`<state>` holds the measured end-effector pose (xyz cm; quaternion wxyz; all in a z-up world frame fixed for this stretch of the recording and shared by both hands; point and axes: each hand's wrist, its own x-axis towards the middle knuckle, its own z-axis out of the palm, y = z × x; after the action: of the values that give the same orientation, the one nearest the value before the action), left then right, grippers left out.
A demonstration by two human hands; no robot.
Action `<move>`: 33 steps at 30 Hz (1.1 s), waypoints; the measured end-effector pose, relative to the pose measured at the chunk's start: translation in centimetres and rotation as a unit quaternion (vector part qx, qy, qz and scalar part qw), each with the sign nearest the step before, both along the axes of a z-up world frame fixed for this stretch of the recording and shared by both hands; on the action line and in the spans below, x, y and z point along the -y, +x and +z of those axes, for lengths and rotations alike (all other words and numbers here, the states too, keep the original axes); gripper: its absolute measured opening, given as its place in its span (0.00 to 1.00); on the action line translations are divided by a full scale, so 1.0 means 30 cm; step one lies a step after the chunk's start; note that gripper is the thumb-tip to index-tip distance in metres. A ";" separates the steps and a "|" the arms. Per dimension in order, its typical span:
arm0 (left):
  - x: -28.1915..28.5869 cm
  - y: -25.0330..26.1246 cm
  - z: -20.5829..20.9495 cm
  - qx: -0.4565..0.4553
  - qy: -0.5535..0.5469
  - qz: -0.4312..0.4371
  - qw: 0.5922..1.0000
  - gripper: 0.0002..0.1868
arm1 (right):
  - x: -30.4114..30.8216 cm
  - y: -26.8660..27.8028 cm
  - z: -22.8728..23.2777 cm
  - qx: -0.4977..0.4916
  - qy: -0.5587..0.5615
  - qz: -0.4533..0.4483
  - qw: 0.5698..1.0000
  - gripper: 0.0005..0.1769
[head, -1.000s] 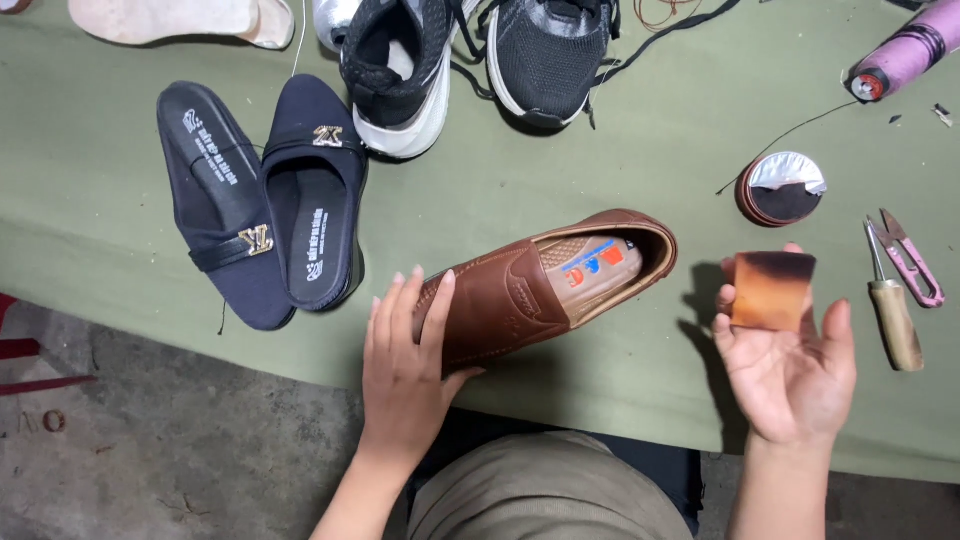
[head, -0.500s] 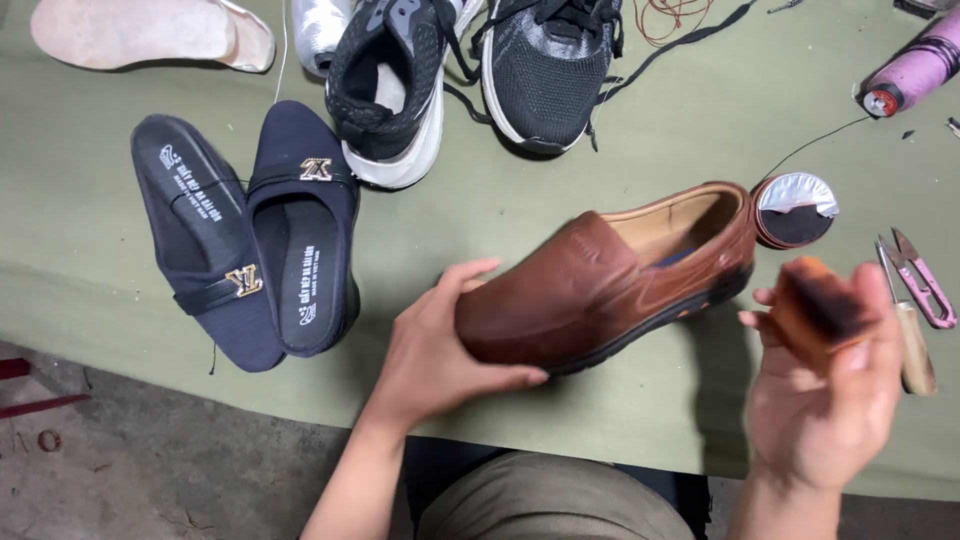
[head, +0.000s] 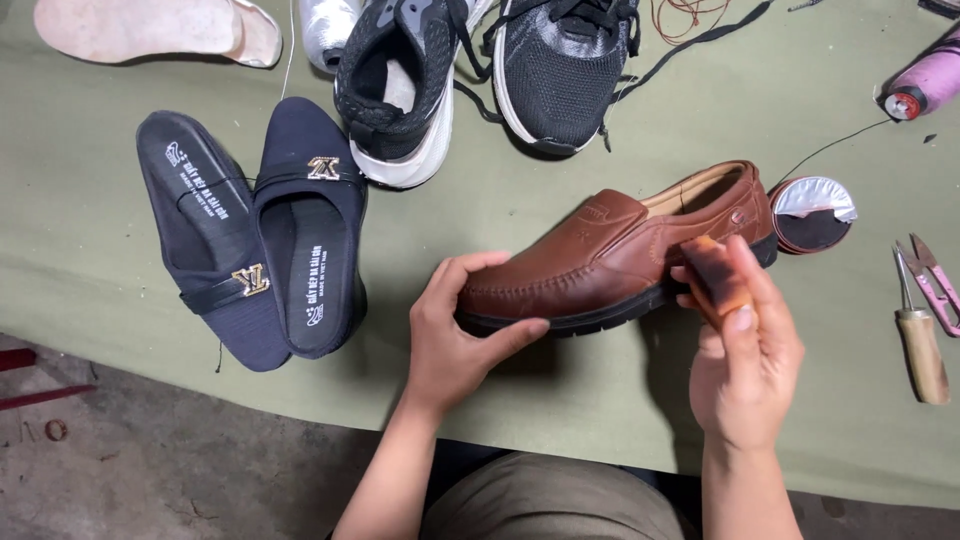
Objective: The person polishes a brown leather slip-on shoe using a sponge and shoe polish. They apply the polish to the upper, sides, and heel of the shoe, rotating it to cover different areas. The person repeatedly dips the sponge into a small tin of polish to continue the process.
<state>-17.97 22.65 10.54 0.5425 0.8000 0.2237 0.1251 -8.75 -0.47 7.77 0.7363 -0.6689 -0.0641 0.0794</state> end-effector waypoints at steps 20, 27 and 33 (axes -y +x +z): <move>0.144 0.067 -0.085 0.098 0.178 0.008 0.979 0.37 | -0.024 0.088 -0.008 -0.010 0.025 -0.033 0.999 0.37; 0.174 0.078 -0.115 0.074 0.269 0.013 0.960 0.43 | -0.019 0.089 -0.027 -0.021 0.022 -0.034 0.999 0.37; 0.257 0.087 -0.151 -0.030 0.371 -0.012 0.928 0.44 | -0.025 0.110 0.013 -0.057 0.079 -0.019 0.995 0.40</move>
<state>-15.37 14.95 6.00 0.2015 0.9503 0.1677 0.1681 -5.44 0.30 8.15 0.7906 -0.6042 -0.0154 0.0984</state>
